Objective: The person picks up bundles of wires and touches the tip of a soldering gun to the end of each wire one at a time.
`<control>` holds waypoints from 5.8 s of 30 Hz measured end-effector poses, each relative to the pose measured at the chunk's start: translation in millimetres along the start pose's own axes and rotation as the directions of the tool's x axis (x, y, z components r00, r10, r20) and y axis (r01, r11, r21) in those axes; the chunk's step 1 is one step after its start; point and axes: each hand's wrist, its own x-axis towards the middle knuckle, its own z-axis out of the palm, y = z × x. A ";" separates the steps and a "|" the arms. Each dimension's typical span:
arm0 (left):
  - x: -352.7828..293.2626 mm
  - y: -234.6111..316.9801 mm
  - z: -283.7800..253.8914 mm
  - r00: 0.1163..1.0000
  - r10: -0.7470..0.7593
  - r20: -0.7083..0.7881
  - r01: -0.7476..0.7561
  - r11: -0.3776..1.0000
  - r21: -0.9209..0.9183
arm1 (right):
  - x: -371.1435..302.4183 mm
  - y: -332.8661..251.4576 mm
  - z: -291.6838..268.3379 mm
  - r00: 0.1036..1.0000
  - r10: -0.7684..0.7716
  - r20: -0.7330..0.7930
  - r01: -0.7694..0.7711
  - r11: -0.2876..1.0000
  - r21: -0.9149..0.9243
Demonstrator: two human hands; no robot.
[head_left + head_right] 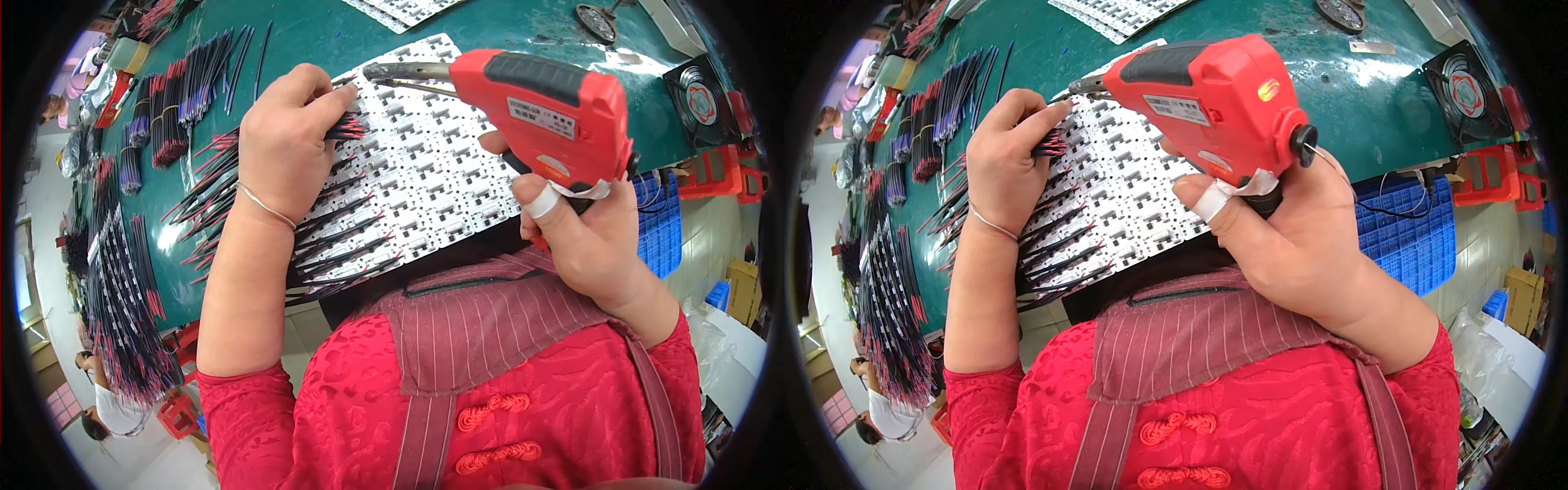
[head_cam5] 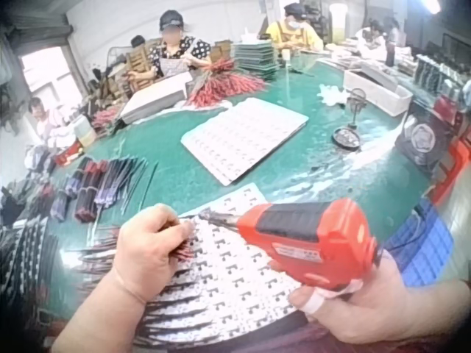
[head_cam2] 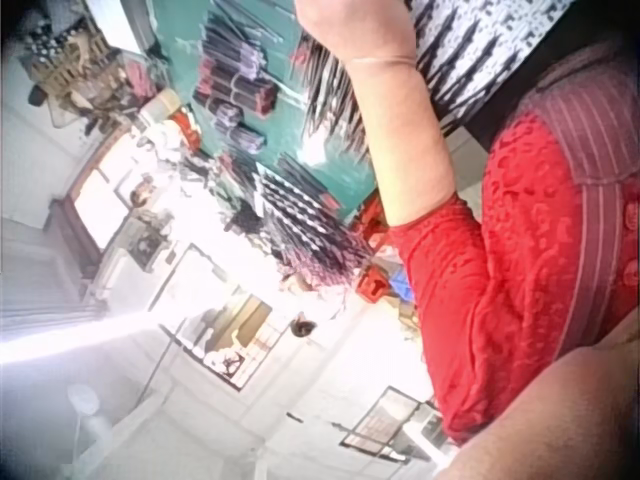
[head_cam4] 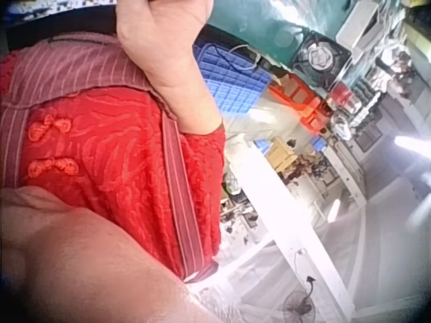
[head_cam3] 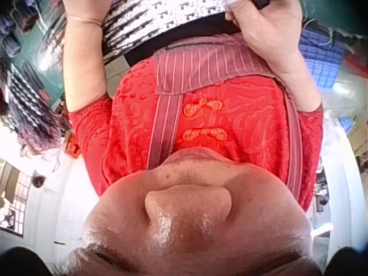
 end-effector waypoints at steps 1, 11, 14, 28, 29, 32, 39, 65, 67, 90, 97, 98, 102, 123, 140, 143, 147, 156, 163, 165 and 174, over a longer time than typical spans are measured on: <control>-0.2 -0.3 0.7 1.000 0.010 0.014 -0.010 1.000 0.011 | 0.7 0.4 0.5 1.000 -0.023 0.001 0.023 0.999 -0.027; -1.0 -2.0 3.2 0.999 0.015 0.036 -0.016 0.999 0.036 | 3.2 5.9 5.1 0.999 -0.028 -0.036 0.025 0.996 -0.082; -1.0 -1.1 3.3 0.999 0.013 0.041 -0.014 0.999 0.042 | 2.4 4.9 1.8 0.999 -0.023 0.031 0.027 0.987 -0.161; -1.7 -0.7 2.2 0.997 -0.001 0.071 -0.001 1.000 0.020 | 7.1 10.1 4.3 0.992 -0.069 0.102 0.085 0.983 -0.160; -2.0 -0.9 2.3 0.998 0.004 0.070 -0.005 1.000 0.019 | 6.5 11.1 4.6 0.995 -0.053 0.083 0.066 0.985 -0.158; -2.1 -1.5 2.2 0.997 0.004 0.081 -0.005 1.000 0.021 | 5.4 12.2 2.6 0.997 -0.027 0.069 0.040 0.982 -0.184; -0.7 -0.1 2.9 0.998 0.012 0.064 -0.013 1.000 0.025 | 5.7 13.2 2.3 0.999 -0.012 0.046 0.024 0.968 -0.250; 2.1 -15.5 5.8 0.997 -0.032 0.063 0.039 0.993 -0.111 | 1.3 15.1 -1.2 1.000 -0.003 0.026 0.005 0.997 -0.080; 2.5 -15.1 5.5 0.997 -0.035 0.065 0.042 0.992 -0.116 | 2.6 14.2 -0.2 0.999 -0.022 0.041 0.025 0.996 -0.085; 1.7 -7.1 1.0 0.995 0.021 0.094 -0.022 1.000 0.007 | 0.3 8.2 2.0 0.998 -0.064 0.007 0.065 0.997 -0.053; 4.9 -5.0 -8.5 0.995 0.092 0.034 -0.094 0.994 0.059 | -3.2 9.5 -0.1 0.999 -0.035 -0.023 0.035 0.999 0.036; 4.7 -4.0 -9.7 0.994 0.101 0.037 -0.103 0.993 0.058 | -3.7 9.4 -0.8 0.998 -0.061 -0.015 0.061 0.998 0.008; 3.9 -0.1 -13.7 0.985 0.120 -0.121 -0.115 0.992 0.049 | -8.2 6.5 -3.3 0.999 -0.042 -0.003 0.042 0.999 0.028; -2.6 9.6 -12.3 0.995 0.040 0.090 -0.043 0.999 0.030 | -13.7 5.6 -5.8 1.000 -0.007 0.025 0.006 0.998 0.065; -2.4 13.8 -16.5 0.991 0.050 0.127 -0.052 0.998 0.018 | -16.9 6.0 -3.6 0.997 0.080 -0.016 -0.076 0.983 0.168; -1.5 12.3 -12.4 0.991 0.091 0.096 -0.093 0.996 0.015 | -16.5 5.8 -6.0 0.997 0.072 0.007 -0.072 0.988 0.139; -2.6 11.2 -12.7 0.990 0.091 0.107 -0.091 0.996 -0.007 | -17.2 7.7 -6.7 0.998 0.055 0.024 -0.058 0.989 0.133; -1.9 16.5 -9.8 0.995 0.018 0.099 -0.020 1.000 0.018 | -17.3 11.4 -6.6 0.998 -0.054 0.041 0.052 0.998 0.030; -3.0 15.6 -12.9 0.992 0.029 0.119 -0.035 0.998 0.048 | -17.5 9.1 -9.8 0.997 -0.040 0.065 0.040 0.999 0.008; -2.2 14.2 -11.3 0.995 0.052 0.091 -0.056 0.998 0.039 | -15.3 9.0 -9.7 0.995 -0.077 0.065 0.078 0.997 -0.019; -3.7 14.4 -9.9 0.994 0.049 0.093 -0.051 0.999 0.019 | -12.5 0.8 -7.6 0.998 0.054 0.031 -0.055 0.997 0.046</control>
